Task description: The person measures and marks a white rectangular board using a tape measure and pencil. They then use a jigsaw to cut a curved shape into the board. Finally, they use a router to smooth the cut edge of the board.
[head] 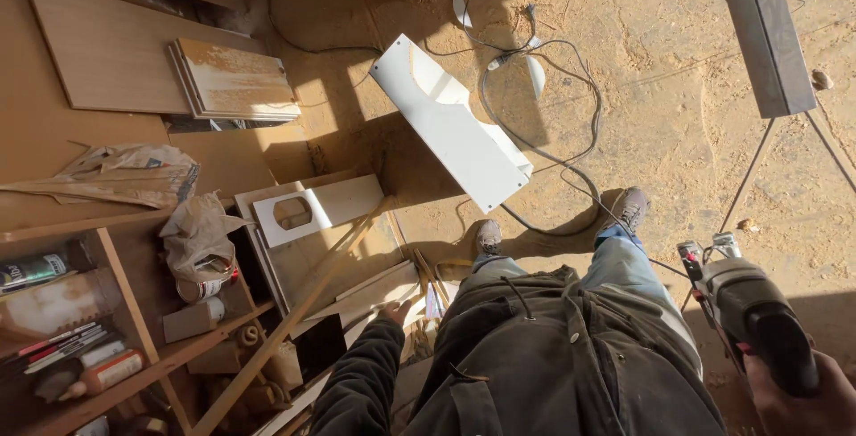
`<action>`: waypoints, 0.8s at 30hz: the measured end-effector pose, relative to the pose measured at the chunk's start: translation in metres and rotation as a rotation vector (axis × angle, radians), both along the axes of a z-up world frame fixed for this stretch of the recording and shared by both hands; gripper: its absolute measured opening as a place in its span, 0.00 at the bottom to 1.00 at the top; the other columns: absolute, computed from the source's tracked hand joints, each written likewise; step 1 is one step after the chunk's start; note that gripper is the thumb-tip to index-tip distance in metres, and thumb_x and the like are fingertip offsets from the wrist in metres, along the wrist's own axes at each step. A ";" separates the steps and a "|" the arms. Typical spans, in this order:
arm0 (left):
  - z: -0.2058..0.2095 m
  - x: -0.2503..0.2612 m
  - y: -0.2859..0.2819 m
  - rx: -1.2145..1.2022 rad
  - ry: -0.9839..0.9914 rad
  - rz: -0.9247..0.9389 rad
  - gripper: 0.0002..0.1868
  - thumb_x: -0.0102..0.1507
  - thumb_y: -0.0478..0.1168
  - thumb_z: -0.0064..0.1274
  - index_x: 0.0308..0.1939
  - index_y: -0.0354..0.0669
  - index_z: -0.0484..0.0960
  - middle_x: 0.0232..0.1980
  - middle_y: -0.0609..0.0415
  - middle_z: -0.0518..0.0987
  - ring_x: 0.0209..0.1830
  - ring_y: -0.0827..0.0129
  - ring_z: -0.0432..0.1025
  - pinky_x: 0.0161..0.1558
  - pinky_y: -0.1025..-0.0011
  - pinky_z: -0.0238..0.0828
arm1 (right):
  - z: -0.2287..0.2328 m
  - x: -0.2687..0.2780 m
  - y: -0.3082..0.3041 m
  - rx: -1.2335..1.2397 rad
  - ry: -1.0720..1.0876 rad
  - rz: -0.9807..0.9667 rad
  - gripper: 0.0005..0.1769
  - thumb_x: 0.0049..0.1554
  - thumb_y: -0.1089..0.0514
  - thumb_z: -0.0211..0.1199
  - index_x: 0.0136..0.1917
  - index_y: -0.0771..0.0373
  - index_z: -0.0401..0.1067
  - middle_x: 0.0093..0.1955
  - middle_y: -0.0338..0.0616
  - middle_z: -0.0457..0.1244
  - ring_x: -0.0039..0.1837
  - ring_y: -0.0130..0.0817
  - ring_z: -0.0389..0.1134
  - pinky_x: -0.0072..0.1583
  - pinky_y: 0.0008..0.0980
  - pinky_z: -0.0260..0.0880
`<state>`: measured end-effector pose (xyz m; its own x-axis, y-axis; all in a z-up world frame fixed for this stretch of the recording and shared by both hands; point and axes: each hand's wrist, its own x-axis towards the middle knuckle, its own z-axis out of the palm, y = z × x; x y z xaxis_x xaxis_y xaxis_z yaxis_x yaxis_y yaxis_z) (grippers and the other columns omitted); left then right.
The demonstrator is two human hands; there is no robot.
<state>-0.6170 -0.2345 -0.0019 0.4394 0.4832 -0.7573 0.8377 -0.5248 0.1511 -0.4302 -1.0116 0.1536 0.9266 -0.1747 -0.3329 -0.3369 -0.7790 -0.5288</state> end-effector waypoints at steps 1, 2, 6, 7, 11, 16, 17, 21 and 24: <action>0.005 -0.013 -0.026 -0.008 0.036 0.089 0.40 0.62 0.69 0.54 0.57 0.35 0.83 0.57 0.36 0.84 0.59 0.54 0.78 0.61 0.64 0.72 | 0.011 0.011 0.004 -0.001 0.007 0.015 0.21 0.54 0.52 0.73 0.60 0.57 0.77 0.43 0.50 0.71 0.45 0.43 0.75 0.49 0.38 0.74; 0.013 -0.030 -0.055 -0.026 0.085 0.167 0.41 0.61 0.72 0.52 0.52 0.35 0.87 0.52 0.35 0.89 0.54 0.55 0.83 0.60 0.65 0.75 | 0.030 0.017 0.004 -0.011 0.025 0.023 0.21 0.54 0.52 0.73 0.60 0.57 0.77 0.43 0.50 0.71 0.45 0.43 0.75 0.49 0.38 0.75; 0.011 -0.033 -0.154 -0.109 0.112 0.169 0.39 0.62 0.70 0.52 0.51 0.34 0.87 0.50 0.36 0.88 0.52 0.57 0.81 0.58 0.65 0.75 | 0.175 0.072 0.101 -0.064 0.077 0.048 0.21 0.54 0.51 0.73 0.60 0.57 0.78 0.43 0.50 0.71 0.45 0.43 0.75 0.48 0.39 0.75; 0.011 -0.031 -0.178 -0.135 0.108 0.178 0.39 0.62 0.69 0.52 0.51 0.34 0.87 0.50 0.37 0.88 0.52 0.57 0.80 0.57 0.65 0.75 | 0.177 0.083 0.092 -0.050 0.084 0.115 0.23 0.52 0.51 0.73 0.60 0.56 0.77 0.43 0.50 0.71 0.45 0.45 0.75 0.48 0.40 0.75; 0.008 -0.014 -0.242 -0.210 0.067 0.220 0.36 0.64 0.67 0.52 0.50 0.34 0.86 0.47 0.38 0.86 0.49 0.60 0.78 0.54 0.65 0.74 | 0.177 0.123 0.064 -0.007 0.112 0.308 0.25 0.48 0.52 0.70 0.60 0.53 0.77 0.45 0.46 0.72 0.42 0.45 0.75 0.45 0.42 0.75; 0.005 0.017 -0.287 -0.304 -0.013 0.274 0.33 0.65 0.65 0.52 0.48 0.34 0.85 0.45 0.40 0.85 0.45 0.63 0.76 0.51 0.65 0.73 | 0.189 0.170 0.033 -0.169 0.132 0.506 0.29 0.44 0.49 0.73 0.60 0.51 0.76 0.44 0.45 0.72 0.44 0.46 0.75 0.45 0.42 0.75; 0.002 0.021 -0.292 -0.322 -0.032 0.289 0.33 0.65 0.64 0.52 0.48 0.34 0.85 0.44 0.40 0.84 0.44 0.64 0.75 0.50 0.65 0.73 | 0.190 0.179 0.025 -0.251 0.213 0.542 0.34 0.41 0.49 0.75 0.63 0.50 0.76 0.39 0.43 0.72 0.44 0.43 0.76 0.45 0.41 0.76; -0.021 0.019 -0.305 -0.402 -0.099 0.330 0.31 0.67 0.62 0.52 0.46 0.33 0.85 0.42 0.42 0.83 0.41 0.67 0.73 0.48 0.65 0.73 | 0.205 0.212 0.016 -0.327 0.206 0.572 0.26 0.48 0.51 0.70 0.61 0.47 0.75 0.47 0.40 0.73 0.42 0.41 0.76 0.45 0.40 0.77; -0.041 0.039 -0.302 -0.465 -0.176 0.338 0.29 0.68 0.60 0.52 0.45 0.33 0.85 0.40 0.43 0.82 0.39 0.69 0.71 0.46 0.65 0.72 | 0.232 0.237 0.039 -0.529 0.222 0.642 0.25 0.50 0.51 0.70 0.62 0.48 0.76 0.46 0.39 0.74 0.42 0.35 0.76 0.47 0.35 0.78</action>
<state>-0.5781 -0.5368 -0.0427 0.4569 0.2534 -0.8526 0.8882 -0.0791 0.4525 -0.1931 -0.9724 0.3855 0.8221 0.1778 -0.5409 0.2009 -0.9795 -0.0166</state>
